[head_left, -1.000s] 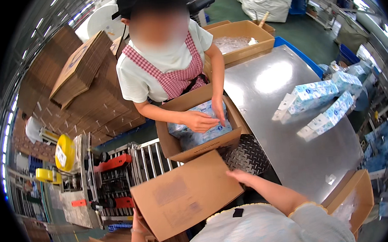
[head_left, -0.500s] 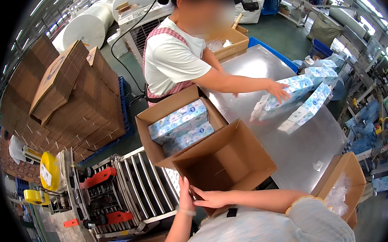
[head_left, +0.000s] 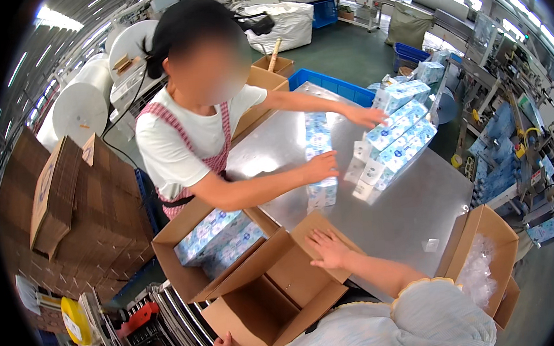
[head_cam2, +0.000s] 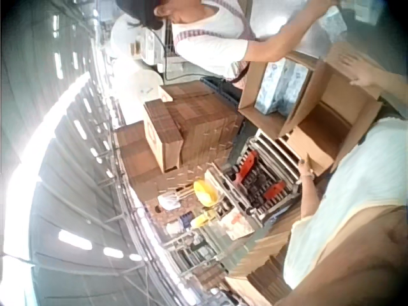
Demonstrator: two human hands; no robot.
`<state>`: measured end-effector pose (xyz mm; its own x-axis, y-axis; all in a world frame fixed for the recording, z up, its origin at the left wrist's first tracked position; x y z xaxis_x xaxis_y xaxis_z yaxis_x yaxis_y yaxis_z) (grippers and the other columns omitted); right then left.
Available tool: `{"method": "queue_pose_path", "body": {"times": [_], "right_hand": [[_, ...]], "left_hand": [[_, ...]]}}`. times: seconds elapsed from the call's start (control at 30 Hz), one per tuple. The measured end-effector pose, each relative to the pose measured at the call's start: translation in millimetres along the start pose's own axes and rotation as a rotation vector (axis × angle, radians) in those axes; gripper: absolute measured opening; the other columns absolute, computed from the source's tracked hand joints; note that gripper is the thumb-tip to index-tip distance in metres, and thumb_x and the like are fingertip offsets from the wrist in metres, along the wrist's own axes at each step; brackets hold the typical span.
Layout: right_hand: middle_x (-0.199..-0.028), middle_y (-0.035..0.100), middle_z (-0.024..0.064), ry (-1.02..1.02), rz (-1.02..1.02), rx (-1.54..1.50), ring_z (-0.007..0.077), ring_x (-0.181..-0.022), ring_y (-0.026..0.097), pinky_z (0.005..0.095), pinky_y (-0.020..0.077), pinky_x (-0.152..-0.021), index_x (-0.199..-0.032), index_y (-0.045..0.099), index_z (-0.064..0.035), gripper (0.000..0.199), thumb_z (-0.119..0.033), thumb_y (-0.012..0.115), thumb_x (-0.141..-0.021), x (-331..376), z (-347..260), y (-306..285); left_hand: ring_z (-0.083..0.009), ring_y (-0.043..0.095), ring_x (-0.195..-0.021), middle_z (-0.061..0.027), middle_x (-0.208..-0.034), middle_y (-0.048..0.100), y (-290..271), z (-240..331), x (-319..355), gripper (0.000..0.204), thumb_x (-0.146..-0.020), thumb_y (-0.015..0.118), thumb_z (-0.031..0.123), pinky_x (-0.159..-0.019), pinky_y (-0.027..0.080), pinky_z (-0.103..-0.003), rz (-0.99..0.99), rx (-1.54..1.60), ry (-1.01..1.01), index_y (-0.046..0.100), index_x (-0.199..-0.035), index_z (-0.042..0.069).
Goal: The person places rolls of toilet paper into cardboard boxes, closes the box flaps, and pushes the boxes through a taping machine on a conveyor belt.
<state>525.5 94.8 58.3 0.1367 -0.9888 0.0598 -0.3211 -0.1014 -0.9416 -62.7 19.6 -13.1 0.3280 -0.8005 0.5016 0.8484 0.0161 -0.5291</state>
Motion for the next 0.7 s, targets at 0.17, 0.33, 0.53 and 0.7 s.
{"method": "queue_pose_path", "body": {"times": [0.17,0.33,0.53,0.7], "right_hand": [[-0.113,0.067,0.0155,-0.267,0.420,-0.072,0.0350,-0.111,0.062,0.0506,0.0440,-0.105,-0.108,0.068,-0.0052,0.024,-0.017,0.069,-0.087,4.7,53.5,-118.1],[-0.121,0.061,0.0205,0.419,0.832,0.169,0.0393,-0.115,0.055,0.0507,0.0448,-0.095,-0.112,0.064,-0.0004,0.036,-0.010,0.073,-0.079,-3.0,229.8,-255.5],[-0.145,0.050,0.0201,0.589,0.397,0.290,0.0361,-0.143,0.040,0.0569,0.0378,-0.111,-0.140,0.054,-0.0056,0.065,-0.012,0.072,-0.078,-111.3,369.9,-280.3],[-0.162,0.034,0.0165,0.570,0.160,0.288,0.0292,-0.156,0.023,0.0601,0.0245,-0.121,-0.156,0.039,-0.0149,0.082,-0.013,0.071,-0.080,-168.8,384.3,-259.1]], "left_hand": [[-0.0387,0.064,-0.099,-0.0216,-0.111,0.068,20.6,74.4,21.5,0.054,-0.082,0.081,0.034,-0.089,0.051,-0.049,0.514,-0.691,0.436,0.066,-0.120,0.000],[-0.0390,0.065,-0.097,-0.0213,-0.111,0.068,78.3,266.7,103.0,0.031,-0.099,0.060,0.022,-0.086,0.053,-0.046,0.624,-0.770,1.151,0.066,-0.122,0.002],[-0.0387,0.060,-0.112,-0.0158,-0.116,0.066,155.3,300.5,136.6,0.023,-0.083,0.072,0.005,-0.100,0.046,-0.051,0.040,-0.585,1.197,0.069,-0.105,0.008],[-0.0370,0.061,-0.110,-0.0143,-0.113,0.068,188.4,317.2,161.1,0.018,-0.083,0.072,0.000,-0.097,0.048,-0.047,-0.027,-0.519,1.181,0.070,-0.100,0.007]]}}
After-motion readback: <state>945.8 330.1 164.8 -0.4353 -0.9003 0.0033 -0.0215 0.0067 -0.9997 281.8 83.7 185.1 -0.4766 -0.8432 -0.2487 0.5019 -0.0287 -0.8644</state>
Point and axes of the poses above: each hand's wrist, its own x-axis away from the middle knuckle, its own y-axis out of the palm, z = x × y, the point moved 2 cm from there along -x, towards the middle knuckle
